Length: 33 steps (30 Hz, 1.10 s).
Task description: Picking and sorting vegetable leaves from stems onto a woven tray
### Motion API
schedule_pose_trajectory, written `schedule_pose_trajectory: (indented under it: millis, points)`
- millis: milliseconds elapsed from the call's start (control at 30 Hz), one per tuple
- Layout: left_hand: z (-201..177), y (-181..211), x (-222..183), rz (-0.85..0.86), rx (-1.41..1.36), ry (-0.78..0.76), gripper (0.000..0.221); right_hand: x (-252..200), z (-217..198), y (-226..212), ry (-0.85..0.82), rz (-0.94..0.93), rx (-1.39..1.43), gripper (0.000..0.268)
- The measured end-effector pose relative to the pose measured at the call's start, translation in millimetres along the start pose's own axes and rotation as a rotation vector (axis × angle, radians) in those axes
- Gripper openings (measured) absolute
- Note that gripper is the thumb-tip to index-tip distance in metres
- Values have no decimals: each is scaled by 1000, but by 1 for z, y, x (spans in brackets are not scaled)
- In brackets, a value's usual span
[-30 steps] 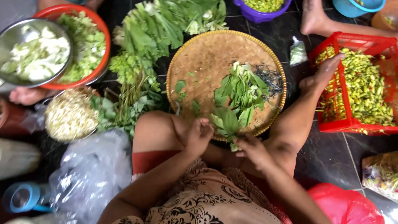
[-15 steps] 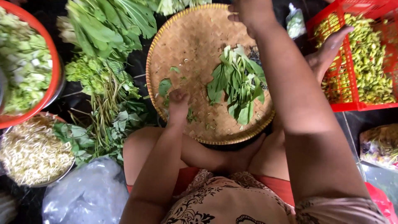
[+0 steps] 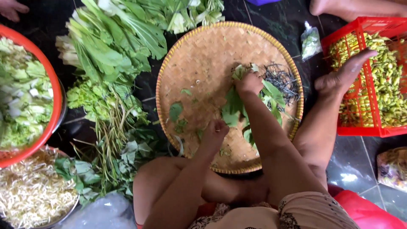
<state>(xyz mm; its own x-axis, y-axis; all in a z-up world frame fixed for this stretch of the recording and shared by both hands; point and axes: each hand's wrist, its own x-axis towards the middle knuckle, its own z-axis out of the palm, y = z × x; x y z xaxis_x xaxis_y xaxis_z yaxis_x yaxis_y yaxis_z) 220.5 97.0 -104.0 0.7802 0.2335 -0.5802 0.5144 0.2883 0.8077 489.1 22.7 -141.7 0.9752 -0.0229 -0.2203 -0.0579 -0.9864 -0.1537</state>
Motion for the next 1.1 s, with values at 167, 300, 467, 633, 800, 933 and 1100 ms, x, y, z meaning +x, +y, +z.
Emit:
schedule_pose_trajectory:
  millis: [167,300,467,633,800,933,1100]
  points:
    - [-9,18,-11,-11,-101,-91,35,-5,5,-3,-159,-112,66,76]
    - [-6,0,3,34,-161,-142,31,-34,-18,3,-341,-207,240,57]
    - [-13,31,-15,30,-181,-147,36,-92,-97,18,-371,-380,617,24]
    - [-8,40,-21,66,-163,-199,41,-161,-177,28,-386,-526,768,40]
    - [-4,53,-44,545,-124,-182,82,-198,-197,39,-424,-726,791,34]
    - [4,47,-51,628,-209,-92,47,-213,-170,55,-390,-761,806,25]
    - [-4,57,-66,637,-331,-251,31,-236,-166,61,-288,-741,834,26]
